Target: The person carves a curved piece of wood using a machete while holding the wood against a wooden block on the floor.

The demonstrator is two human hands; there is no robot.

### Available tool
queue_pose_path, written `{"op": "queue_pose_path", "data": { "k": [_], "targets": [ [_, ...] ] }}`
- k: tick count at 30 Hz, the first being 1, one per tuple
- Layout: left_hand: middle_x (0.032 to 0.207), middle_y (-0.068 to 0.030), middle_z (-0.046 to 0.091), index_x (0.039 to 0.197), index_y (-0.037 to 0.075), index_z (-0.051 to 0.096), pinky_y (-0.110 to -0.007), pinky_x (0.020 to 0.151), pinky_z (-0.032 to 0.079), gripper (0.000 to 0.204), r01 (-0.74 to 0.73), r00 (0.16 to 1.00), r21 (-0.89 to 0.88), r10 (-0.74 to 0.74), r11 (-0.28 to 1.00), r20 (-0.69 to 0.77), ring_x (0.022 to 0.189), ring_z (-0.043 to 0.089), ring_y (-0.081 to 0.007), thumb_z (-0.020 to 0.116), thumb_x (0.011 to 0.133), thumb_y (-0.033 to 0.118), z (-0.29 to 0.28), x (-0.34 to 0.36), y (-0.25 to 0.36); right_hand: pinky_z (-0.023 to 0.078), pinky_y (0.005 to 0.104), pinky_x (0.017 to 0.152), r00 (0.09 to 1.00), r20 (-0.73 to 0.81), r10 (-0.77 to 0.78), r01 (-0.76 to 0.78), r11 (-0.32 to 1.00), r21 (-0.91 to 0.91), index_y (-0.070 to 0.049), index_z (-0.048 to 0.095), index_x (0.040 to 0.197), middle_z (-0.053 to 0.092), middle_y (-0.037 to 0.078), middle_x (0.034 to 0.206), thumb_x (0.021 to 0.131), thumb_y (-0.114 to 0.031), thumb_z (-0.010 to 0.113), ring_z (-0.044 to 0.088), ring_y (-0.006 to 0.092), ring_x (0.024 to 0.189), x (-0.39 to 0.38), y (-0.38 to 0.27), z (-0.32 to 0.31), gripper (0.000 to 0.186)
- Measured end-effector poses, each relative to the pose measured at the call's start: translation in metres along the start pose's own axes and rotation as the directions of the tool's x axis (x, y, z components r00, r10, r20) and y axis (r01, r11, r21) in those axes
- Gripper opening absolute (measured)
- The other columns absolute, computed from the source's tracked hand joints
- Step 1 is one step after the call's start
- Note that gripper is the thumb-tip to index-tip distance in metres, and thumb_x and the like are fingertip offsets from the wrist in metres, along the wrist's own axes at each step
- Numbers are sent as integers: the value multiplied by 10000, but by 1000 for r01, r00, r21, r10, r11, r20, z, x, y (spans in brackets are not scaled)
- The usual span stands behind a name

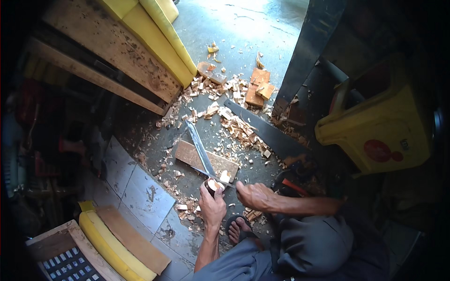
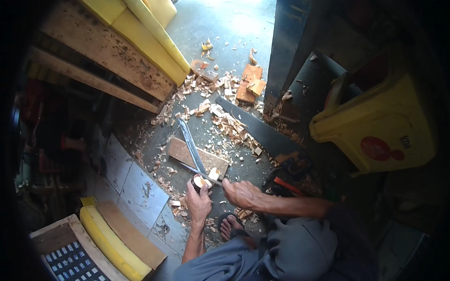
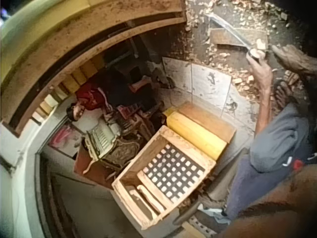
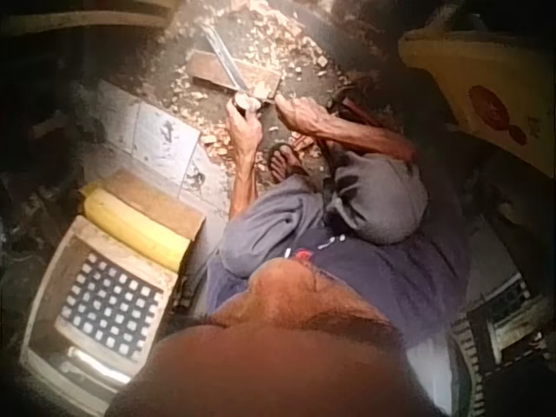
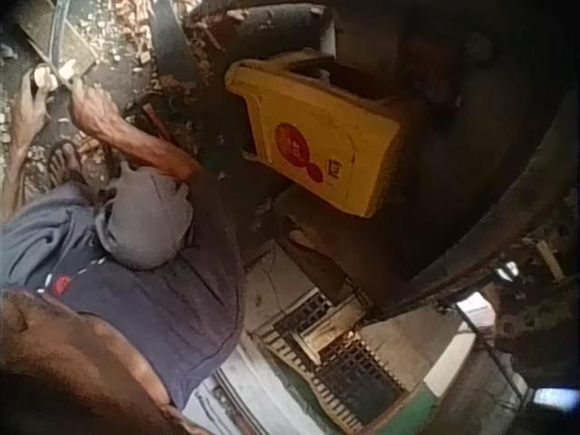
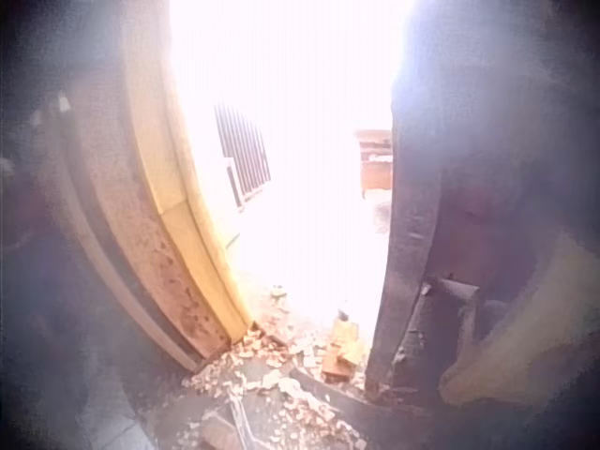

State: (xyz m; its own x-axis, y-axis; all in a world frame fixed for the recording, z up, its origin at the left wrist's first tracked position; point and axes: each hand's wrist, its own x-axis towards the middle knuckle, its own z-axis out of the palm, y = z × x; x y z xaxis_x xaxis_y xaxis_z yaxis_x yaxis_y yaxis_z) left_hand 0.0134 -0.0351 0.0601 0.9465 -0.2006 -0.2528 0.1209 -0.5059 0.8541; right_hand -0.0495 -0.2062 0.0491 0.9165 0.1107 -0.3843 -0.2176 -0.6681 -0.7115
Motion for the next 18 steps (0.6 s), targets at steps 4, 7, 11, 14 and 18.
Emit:
{"op": "queue_pose_path", "data": {
  "k": [4,7,11,14,18],
  "targets": [
    [1073,-255,663,1281,-36,521,-451,812,542,398,-17,1000,23,17,1000,-8,954,695,-393,665,945,123,-4,-3,-8,508,626,630,999,41,5,-6,1000,12,6,433,1023,638,315,704,981,-196,478,645,531,671,-9,-10,-1,212],
    [1075,-214,671,1287,-43,517,-377,749,607,366,-98,994,120,101,988,-26,924,710,-296,640,969,90,1,2,-14,511,626,640,1000,9,1,-1,1000,7,5,437,1020,642,331,723,980,-192,472,653,527,686,7,-5,-1,204],
    [1090,-186,677,1288,-45,519,-335,705,652,323,-55,998,9,55,998,-20,891,735,-253,604,994,57,-3,3,-8,513,622,638,1000,15,19,-20,1000,12,-2,441,1010,650,313,728,977,-175,473,660,520,698,-3,-11,-4,179],
    [1037,-222,687,1285,-50,506,-354,682,638,360,10,998,-60,-14,998,-59,853,740,-295,629,974,82,-5,3,-3,510,624,628,1000,19,12,-12,1000,3,-7,434,1012,655,304,727,967,-157,489,662,516,693,1,-9,3,167],
    [1023,-227,684,1291,-57,486,-359,653,635,359,-62,998,63,64,996,-26,856,752,-309,610,982,75,-6,0,-10,510,623,616,999,-6,-31,31,999,-31,0,428,1028,656,301,725,961,-153,493,666,510,687,0,-17,-5,179]
  ]
}}
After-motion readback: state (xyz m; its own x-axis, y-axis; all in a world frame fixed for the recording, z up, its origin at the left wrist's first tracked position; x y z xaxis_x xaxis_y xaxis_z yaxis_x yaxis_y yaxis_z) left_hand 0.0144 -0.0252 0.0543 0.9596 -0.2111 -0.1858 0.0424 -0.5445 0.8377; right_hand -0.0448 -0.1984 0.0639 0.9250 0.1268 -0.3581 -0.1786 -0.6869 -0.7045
